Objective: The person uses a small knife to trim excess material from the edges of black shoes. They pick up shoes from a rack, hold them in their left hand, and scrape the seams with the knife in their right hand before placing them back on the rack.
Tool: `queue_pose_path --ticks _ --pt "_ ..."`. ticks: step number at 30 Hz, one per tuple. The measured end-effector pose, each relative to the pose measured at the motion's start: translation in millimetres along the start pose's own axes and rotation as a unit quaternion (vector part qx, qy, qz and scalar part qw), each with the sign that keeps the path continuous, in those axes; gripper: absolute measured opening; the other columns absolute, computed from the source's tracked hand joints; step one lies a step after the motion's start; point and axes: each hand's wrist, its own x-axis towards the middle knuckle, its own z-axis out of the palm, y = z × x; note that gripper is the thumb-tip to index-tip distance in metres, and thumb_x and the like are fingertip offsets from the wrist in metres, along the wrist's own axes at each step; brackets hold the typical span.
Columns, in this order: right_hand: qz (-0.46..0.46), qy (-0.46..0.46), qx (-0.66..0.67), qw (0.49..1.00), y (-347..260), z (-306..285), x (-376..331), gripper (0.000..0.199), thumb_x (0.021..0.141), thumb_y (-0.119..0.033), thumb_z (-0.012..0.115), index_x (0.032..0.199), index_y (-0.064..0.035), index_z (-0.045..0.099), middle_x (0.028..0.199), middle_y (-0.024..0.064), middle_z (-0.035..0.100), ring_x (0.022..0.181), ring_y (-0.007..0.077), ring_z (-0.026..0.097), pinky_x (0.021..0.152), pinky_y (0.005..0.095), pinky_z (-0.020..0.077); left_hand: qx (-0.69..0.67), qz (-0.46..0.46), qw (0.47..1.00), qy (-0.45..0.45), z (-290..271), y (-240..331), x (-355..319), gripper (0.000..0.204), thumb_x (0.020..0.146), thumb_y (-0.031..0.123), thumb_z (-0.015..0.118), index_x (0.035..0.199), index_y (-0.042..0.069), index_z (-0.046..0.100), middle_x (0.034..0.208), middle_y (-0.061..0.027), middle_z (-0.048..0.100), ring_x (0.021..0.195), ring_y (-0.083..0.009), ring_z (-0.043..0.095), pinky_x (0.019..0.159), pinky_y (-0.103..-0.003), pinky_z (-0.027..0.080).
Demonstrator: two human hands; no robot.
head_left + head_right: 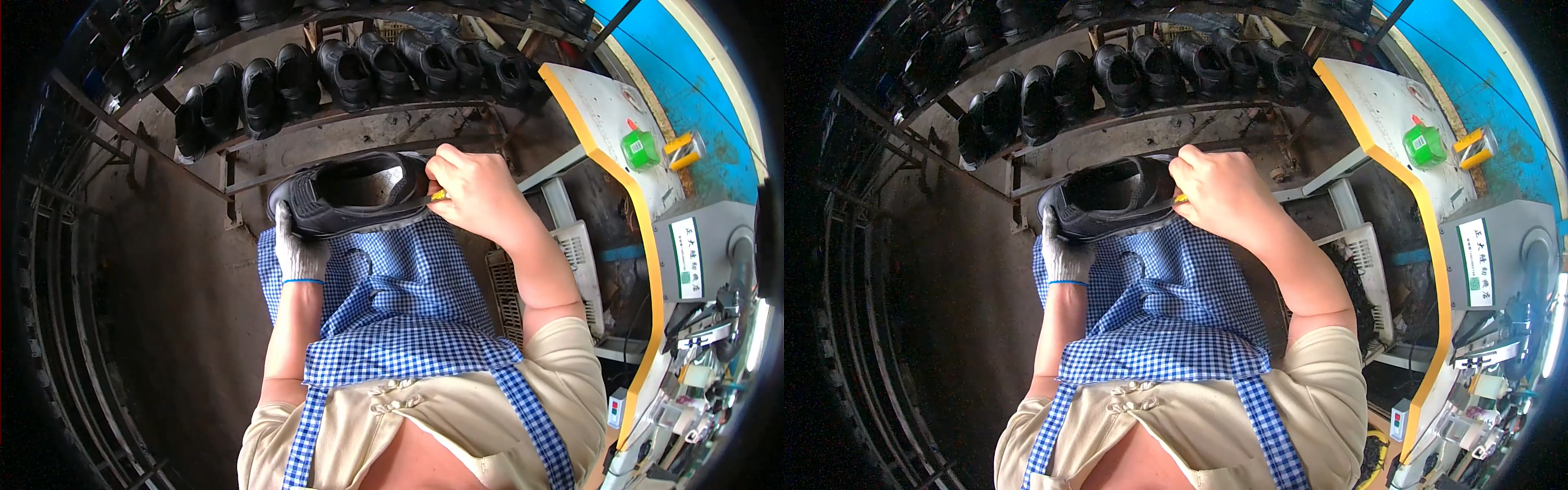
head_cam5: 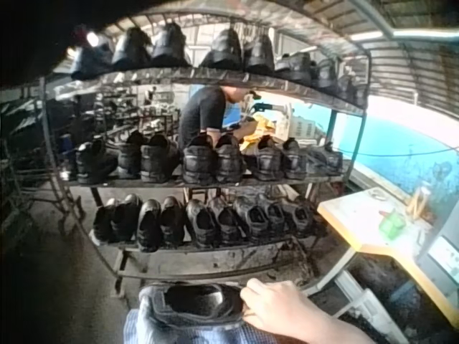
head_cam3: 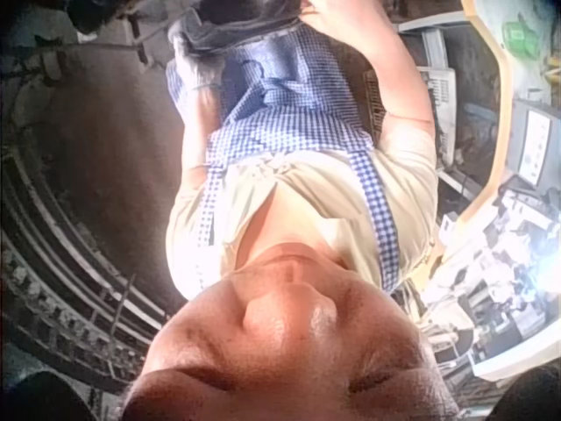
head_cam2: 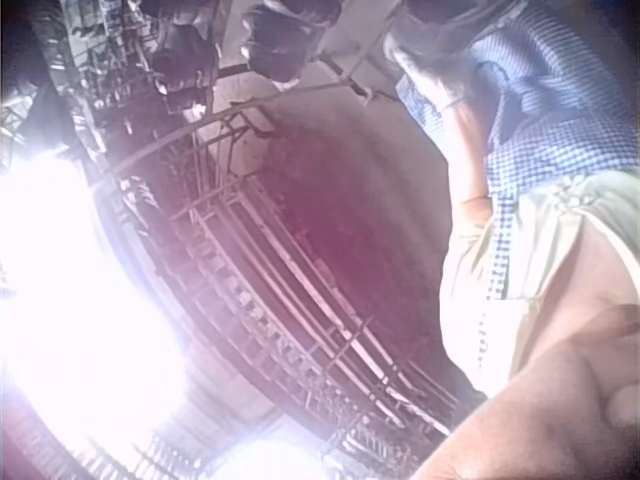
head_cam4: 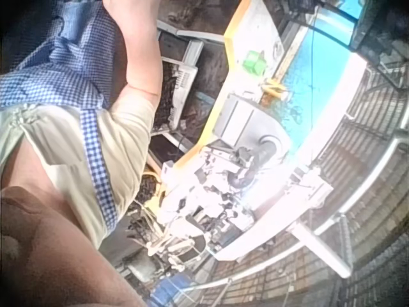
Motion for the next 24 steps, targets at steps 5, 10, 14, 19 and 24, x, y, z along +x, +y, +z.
queue_pose_path --ticks 5,10,14,19,24 --pt "0.054 0.094 0.101 0.989 8 24 -8 0.026 0.066 -0.012 0.078 0.082 -0.0081 0.059 0.078 0.0064 0.058 0.064 0.0214 0.064 0.056 0.0353 0.0516 -0.002 0.02 1.0 0.021 17 4 -8 0.054 0.1 0.045 0.049 0.141 0.01 0.049 0.143 -0.0143 0.052 0.13 -0.0358 0.05 0.111 -0.051 0.039" --pt "0.117 0.149 0.282 0.941 11 37 -14 0.018 0.066 -0.004 0.071 0.077 -0.0055 0.057 0.071 0.006 0.057 0.059 0.0164 0.057 0.052 0.03 0.0459 0.003 0.038 0.999 0.002 24 9 -5 0.054 0.101 0.045 0.046 0.142 0.01 0.049 0.142 -0.0158 0.052 0.131 -0.0349 0.049 0.112 -0.051 0.038" --pt "-0.081 -0.011 0.195 0.977 -23 27 -18 0.02 0.059 -0.006 0.071 0.073 -0.0062 0.056 0.071 0.0058 0.056 0.055 0.0239 0.058 0.046 0.0351 0.0453 0.022 0.072 0.997 -0.019 29 33 5 0.051 0.1 0.042 0.051 0.135 0.005 0.053 0.134 -0.0166 0.059 0.121 -0.0335 0.057 0.104 -0.049 0.047" --pt "-0.132 -0.167 0.38 0.9 -26 58 -31 0.018 0.068 -0.015 0.071 0.075 -0.0048 0.058 0.069 0.0045 0.06 0.059 0.0194 0.061 0.052 0.0322 0.0481 0.085 0.098 0.989 -0.067 8 61 46 0.051 0.099 0.039 0.055 0.133 0.001 0.055 0.129 -0.0182 0.062 0.114 -0.0341 0.062 0.1 -0.046 0.052" --pt "0.055 -0.396 0.671 0.625 -19 77 -44 0.007 0.079 -0.004 0.064 0.084 -0.0016 0.06 0.077 -0.0023 0.057 0.069 0.0069 0.051 0.066 0.025 0.0443 0.012 0.153 0.988 0.001 11 100 59 0.049 0.097 0.035 0.061 0.134 0.003 0.054 0.127 -0.0139 0.062 0.112 -0.0295 0.062 0.096 -0.045 0.053"
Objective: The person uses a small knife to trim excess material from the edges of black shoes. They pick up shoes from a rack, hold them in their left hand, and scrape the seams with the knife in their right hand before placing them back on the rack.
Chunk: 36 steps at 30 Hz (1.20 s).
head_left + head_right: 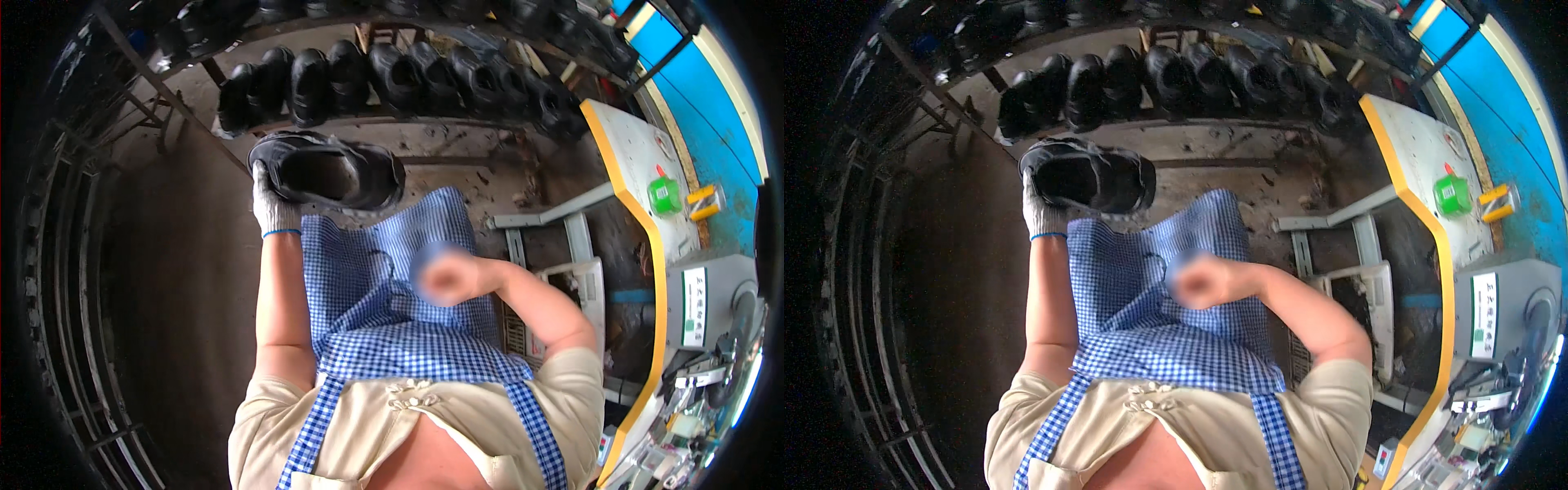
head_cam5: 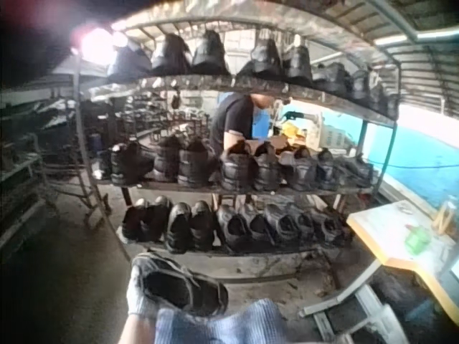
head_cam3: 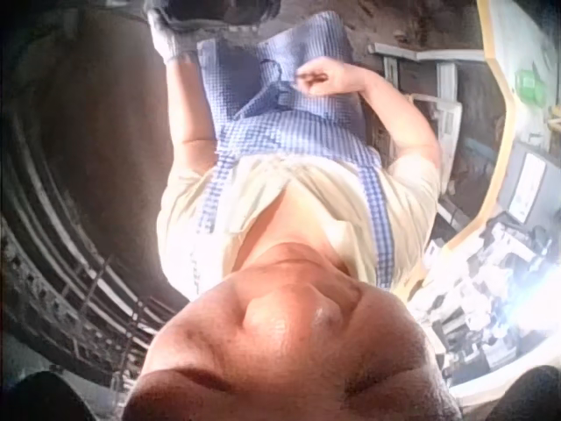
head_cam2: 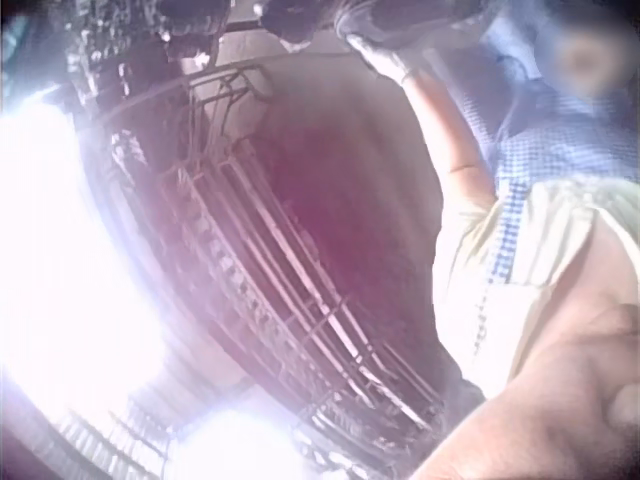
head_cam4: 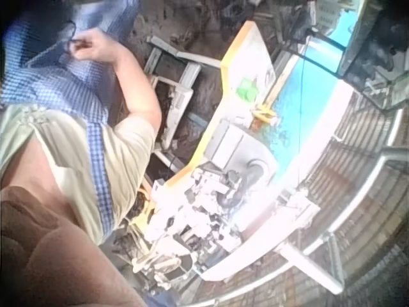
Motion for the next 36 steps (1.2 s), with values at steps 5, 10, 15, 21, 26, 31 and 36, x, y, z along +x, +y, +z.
queue_pose_path --ticks 5,10,15,21,26,31,36 --pt "-0.069 0.38 -0.131 0.913 7 -46 -15 0.008 0.087 -0.004 0.067 0.086 -0.0005 0.06 0.08 0.0018 0.062 0.073 0.01 0.058 0.067 0.0268 0.0501 0.237 0.185 0.95 -0.078 51 28 -62 0.055 0.09 0.031 0.07 0.134 0.003 0.051 0.117 -0.011 0.061 0.102 -0.0197 0.06 0.088 -0.034 0.052" --pt "-0.126 0.496 -0.368 0.776 -67 -33 -3 0.012 0.091 -0.012 0.07 0.098 -0.0032 0.067 0.083 0.007 0.065 0.072 0.0144 0.065 0.061 0.0279 0.0529 0.437 0.126 0.852 -0.259 82 34 -120 0.067 0.069 0.019 0.087 0.127 0.002 0.058 0.118 -0.0112 0.064 0.111 -0.0208 0.06 0.099 -0.035 0.049" --pt "-0.24 0.397 -0.464 0.755 -105 -9 7 0.03 0.089 -0.017 0.07 0.119 -0.0131 0.069 0.08 0.0054 0.061 0.065 0.0184 0.063 0.058 0.0317 0.0517 0.455 0.049 0.828 -0.325 86 24 -141 0.066 0.068 0.019 0.089 0.124 0.0 0.06 0.115 -0.0123 0.067 0.106 -0.0215 0.064 0.098 -0.035 0.05" --pt "-0.197 0.377 -0.558 0.712 -115 4 1 0.035 0.085 -0.017 0.072 0.119 -0.0246 0.072 0.074 0.0034 0.056 0.058 0.0184 0.058 0.052 0.0343 0.0486 0.457 0.005 0.831 -0.317 92 19 -156 0.068 0.063 0.016 0.087 0.122 -0.002 0.06 0.114 -0.0134 0.067 0.106 -0.0235 0.064 0.098 -0.036 0.05" --pt "-0.182 0.367 -0.563 0.718 -120 14 -5 0.037 0.083 -0.013 0.073 0.118 -0.0267 0.073 0.073 0.0028 0.055 0.055 0.0174 0.056 0.048 0.0327 0.0464 0.463 0.016 0.818 -0.343 89 18 -159 0.066 0.067 0.019 0.089 0.123 -0.002 0.061 0.111 -0.0132 0.069 0.103 -0.0211 0.066 0.095 -0.035 0.052" --pt "-0.169 0.392 -0.567 0.704 -112 16 -2 0.037 0.082 -0.011 0.073 0.117 -0.0258 0.074 0.074 0.0033 0.055 0.053 0.0176 0.056 0.048 0.0325 0.0468 0.472 -0.003 0.818 -0.329 86 14 -161 0.064 0.068 0.019 0.089 0.122 -0.002 0.061 0.111 -0.0129 0.069 0.103 -0.0204 0.066 0.095 -0.034 0.052" --pt "-0.183 0.366 -0.521 0.749 -111 11 -5 0.037 0.08 -0.004 0.074 0.114 -0.0193 0.075 0.073 0.0051 0.054 0.055 0.0166 0.054 0.049 0.0314 0.0437 0.456 0.003 0.822 -0.341 83 8 -162 0.063 0.069 0.02 0.088 0.122 -0.002 0.061 0.111 -0.0127 0.07 0.102 -0.0201 0.067 0.094 -0.034 0.053"
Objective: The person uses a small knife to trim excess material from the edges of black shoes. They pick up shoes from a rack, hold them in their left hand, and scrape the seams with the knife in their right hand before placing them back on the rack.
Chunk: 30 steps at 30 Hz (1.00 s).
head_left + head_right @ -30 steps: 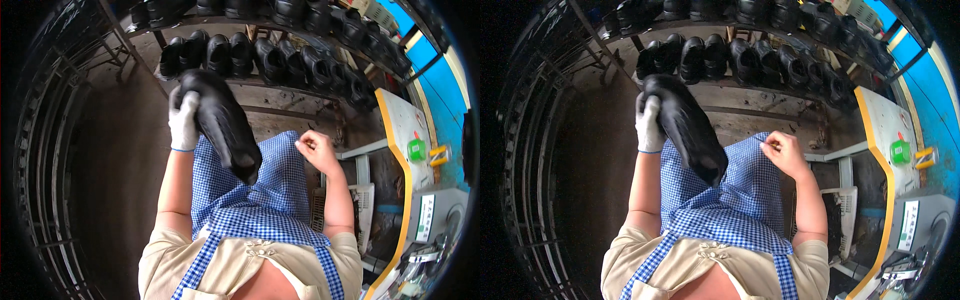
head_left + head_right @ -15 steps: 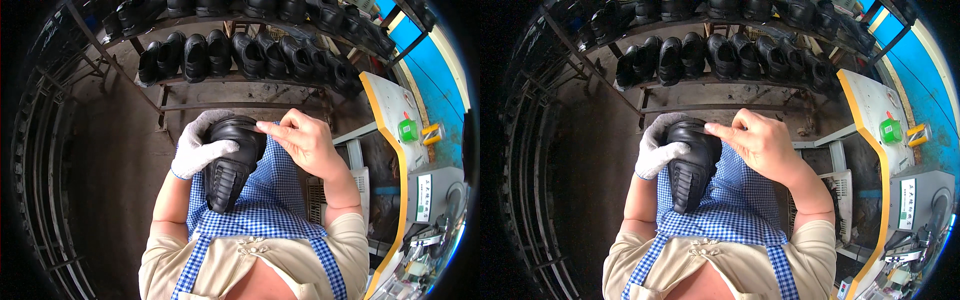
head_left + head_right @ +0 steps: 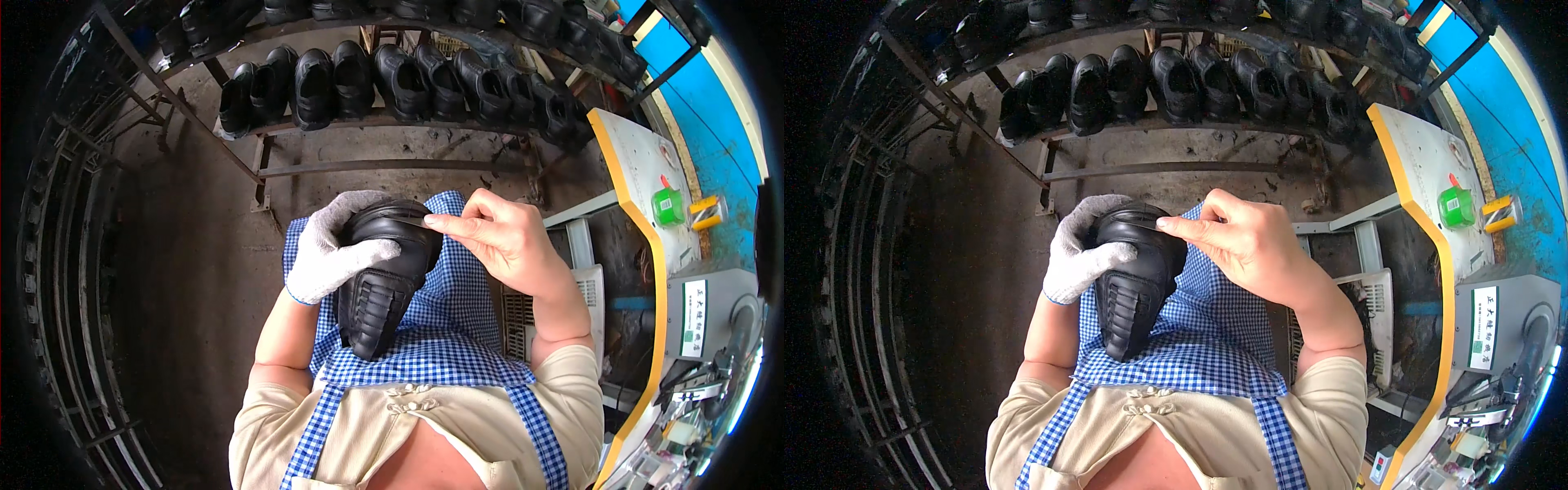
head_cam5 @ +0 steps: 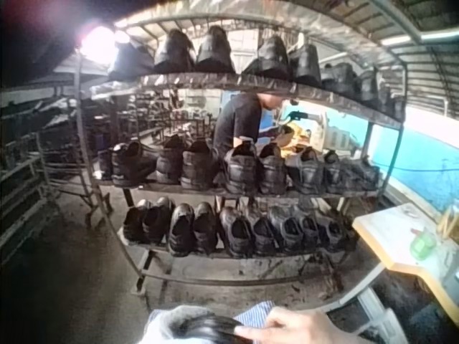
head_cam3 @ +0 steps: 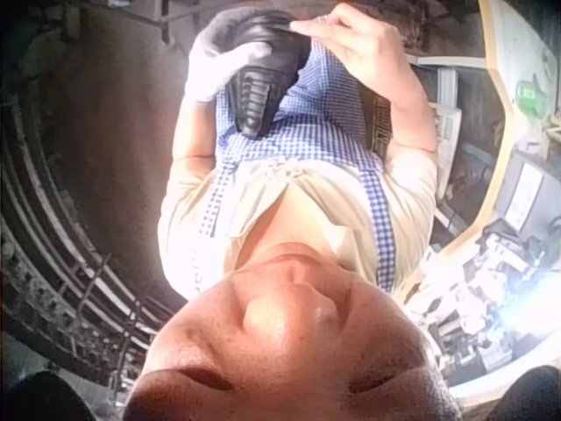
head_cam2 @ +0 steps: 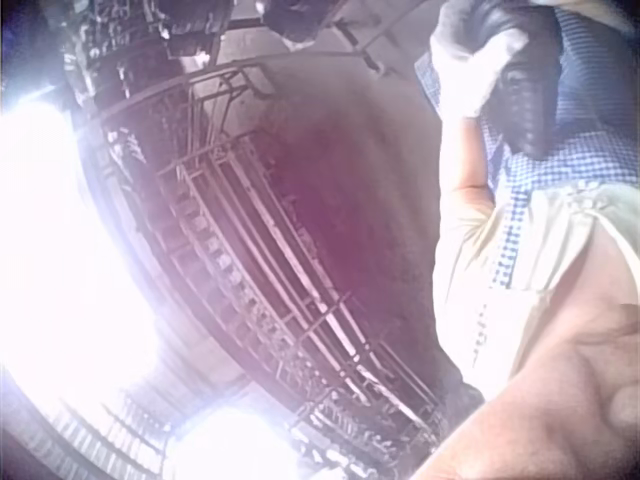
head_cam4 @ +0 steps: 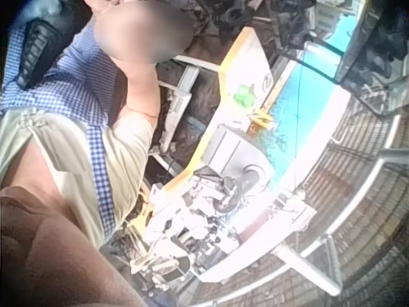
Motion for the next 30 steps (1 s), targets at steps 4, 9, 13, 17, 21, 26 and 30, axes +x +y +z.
queue_pose_path --ticks 4,9,13,17,21,26,30 --pt "-0.009 0.022 -0.045 0.999 -2 -5 0 0.037 0.078 -0.002 0.075 0.112 -0.017 0.076 0.071 0.0059 0.052 0.055 0.0156 0.052 0.049 0.0302 0.0406 0.004 -0.013 1.0 0.01 -1 0 -2 0.063 0.069 0.021 0.089 0.121 -0.001 0.062 0.11 -0.0124 0.069 0.101 -0.0201 0.067 0.094 -0.034 0.053" --pt "0.002 -0.004 -0.026 1.0 3 -26 -9 0.033 0.078 -0.004 0.075 0.109 -0.0172 0.077 0.07 0.0053 0.053 0.053 0.0169 0.051 0.047 0.0302 0.0384 -0.018 -0.011 1.0 0.007 -3 -2 -3 0.064 0.068 0.021 0.089 0.121 -0.001 0.062 0.109 -0.0122 0.069 0.101 -0.0206 0.067 0.094 -0.034 0.053" --pt "-0.016 -0.014 -0.06 0.998 -1 -31 -4 0.031 0.078 -0.006 0.076 0.106 -0.0173 0.077 0.07 0.0052 0.054 0.052 0.0172 0.052 0.046 0.0302 0.0384 -0.019 -0.014 1.0 0.006 0 -2 -2 0.064 0.068 0.021 0.089 0.121 -0.001 0.062 0.109 -0.0123 0.069 0.102 -0.021 0.067 0.094 -0.034 0.053" --pt "-0.042 -0.014 -0.082 0.996 -3 -33 3 0.029 0.077 -0.007 0.076 0.105 -0.0165 0.078 0.071 0.0052 0.055 0.052 0.0172 0.053 0.046 0.03 0.0392 -0.02 -0.032 0.999 0.001 3 1 -1 0.064 0.068 0.02 0.089 0.121 -0.001 0.062 0.11 -0.0125 0.069 0.103 -0.0212 0.066 0.095 -0.034 0.052" --pt "-0.035 -0.027 -0.083 0.996 -2 -42 3 0.031 0.075 -0.006 0.076 0.104 -0.0166 0.078 0.071 0.0053 0.055 0.052 0.018 0.053 0.046 0.0299 0.0401 -0.012 -0.023 1.0 -0.002 1 1 0 0.064 0.068 0.02 0.089 0.122 -0.001 0.062 0.11 -0.0127 0.069 0.102 -0.0215 0.067 0.095 -0.034 0.052" --pt "-0.048 -0.035 -0.082 0.995 1 -44 4 0.032 0.074 -0.005 0.076 0.103 -0.0167 0.078 0.07 0.0054 0.054 0.053 0.0179 0.053 0.047 0.0295 0.0407 0.01 -0.013 1.0 -0.007 1 0 2 0.064 0.068 0.022 0.089 0.121 -0.001 0.062 0.109 -0.0126 0.07 0.102 -0.0211 0.067 0.095 -0.034 0.052" --pt "-0.039 -0.038 -0.083 0.995 -2 -42 8 0.03 0.075 -0.006 0.075 0.103 -0.0179 0.078 0.071 0.0048 0.054 0.054 0.0178 0.055 0.047 0.0302 0.0423 -0.012 -0.031 0.999 -0.005 4 3 1 0.064 0.068 0.024 0.089 0.121 -0.001 0.063 0.109 -0.0124 0.07 0.102 -0.0209 0.067 0.094 -0.034 0.052"
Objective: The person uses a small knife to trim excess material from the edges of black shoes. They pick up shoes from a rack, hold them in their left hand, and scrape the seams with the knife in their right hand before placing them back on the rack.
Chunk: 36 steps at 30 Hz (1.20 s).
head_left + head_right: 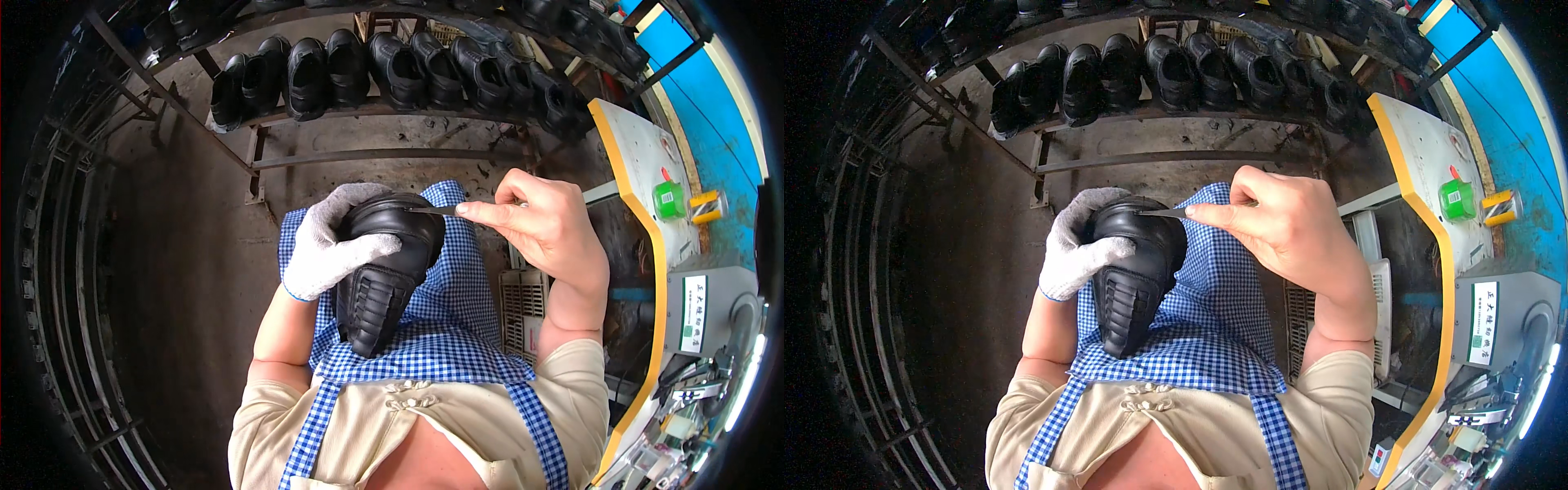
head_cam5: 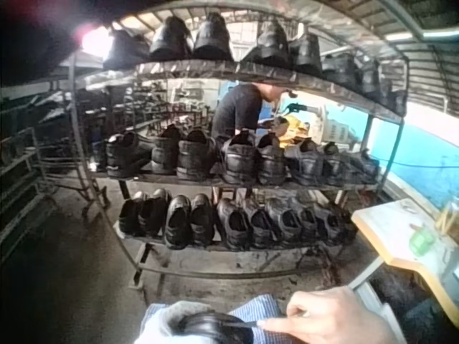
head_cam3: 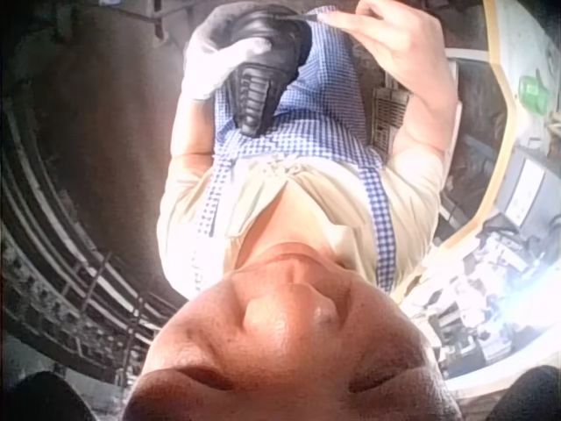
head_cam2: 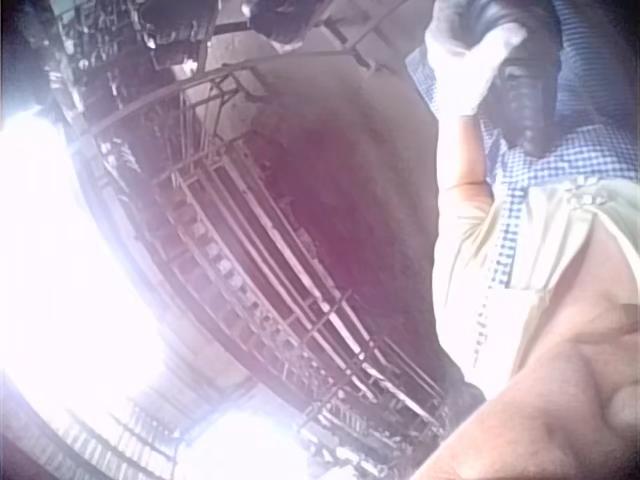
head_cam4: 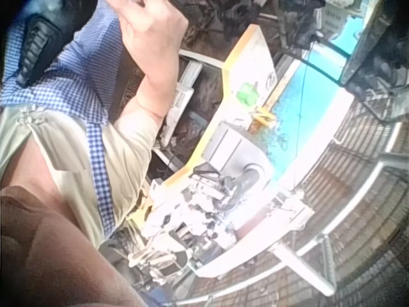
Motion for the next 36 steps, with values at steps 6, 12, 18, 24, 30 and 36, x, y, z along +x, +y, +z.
queue_pose_path --ticks 6,12,18,24,30,36 --pt "0.013 0.004 0.018 1.0 5 9 0 0.028 0.081 -0.009 0.074 0.106 -0.0201 0.077 0.074 0.0041 0.055 0.057 0.0172 0.057 0.049 0.0299 0.0446 0.021 0.004 1.0 -0.018 1 -1 2 0.064 0.068 0.024 0.089 0.12 -0.001 0.063 0.109 -0.012 0.07 0.102 -0.0207 0.066 0.095 -0.035 0.052" --pt "0.101 0.061 0.154 0.981 24 31 -30 0.03 0.085 -0.009 0.072 0.115 -0.0084 0.071 0.081 0.0054 0.059 0.066 0.0141 0.056 0.056 0.027 0.0443 -0.007 0.017 1.0 0.01 -2 -1 4 0.063 0.069 0.022 0.088 0.121 -0.002 0.062 0.112 -0.0126 0.068 0.104 -0.0211 0.065 0.096 -0.035 0.051" --pt "0.183 0.059 0.236 0.953 20 72 -69 0.043 0.086 -0.025 0.077 0.124 -0.0089 0.065 0.092 0.0071 0.065 0.074 0.0156 0.063 0.061 0.0268 0.0509 -0.097 0.09 0.977 0.17 -22 -17 31 0.058 0.078 0.015 0.078 0.128 -0.003 0.055 0.115 -0.0115 0.064 0.103 -0.0197 0.062 0.093 -0.033 0.051" --pt "0.109 0.142 0.123 0.976 17 61 -54 0.038 0.086 -0.007 0.072 0.122 -0.0205 0.071 0.076 0.0044 0.056 0.061 0.0145 0.056 0.052 0.0278 0.0451 0.031 0.104 0.993 0.056 -3 4 28 0.066 0.069 0.022 0.089 0.122 -0.004 0.06 0.114 -0.0136 0.066 0.106 -0.0214 0.063 0.095 -0.035 0.051" --pt "0.073 0.053 0.009 0.996 8 6 -27 0.035 0.078 -0.008 0.077 0.111 -0.0222 0.076 0.073 0.0035 0.056 0.054 0.0166 0.054 0.048 0.0303 0.0432 0.009 0.038 0.999 -0.018 5 -1 19 0.067 0.066 0.023 0.09 0.121 -0.004 0.061 0.109 -0.014 0.069 0.101 -0.0217 0.067 0.093 -0.034 0.053" --pt "0.061 0.051 0.009 0.997 6 8 -17 0.033 0.077 -0.008 0.077 0.107 -0.0203 0.077 0.073 0.0035 0.057 0.056 0.0177 0.056 0.049 0.0316 0.0439 -0.003 0.012 1.0 -0.003 10 1 16 0.068 0.064 0.02 0.09 0.121 -0.003 0.061 0.109 -0.0134 0.068 0.1 -0.022 0.066 0.093 -0.034 0.052"
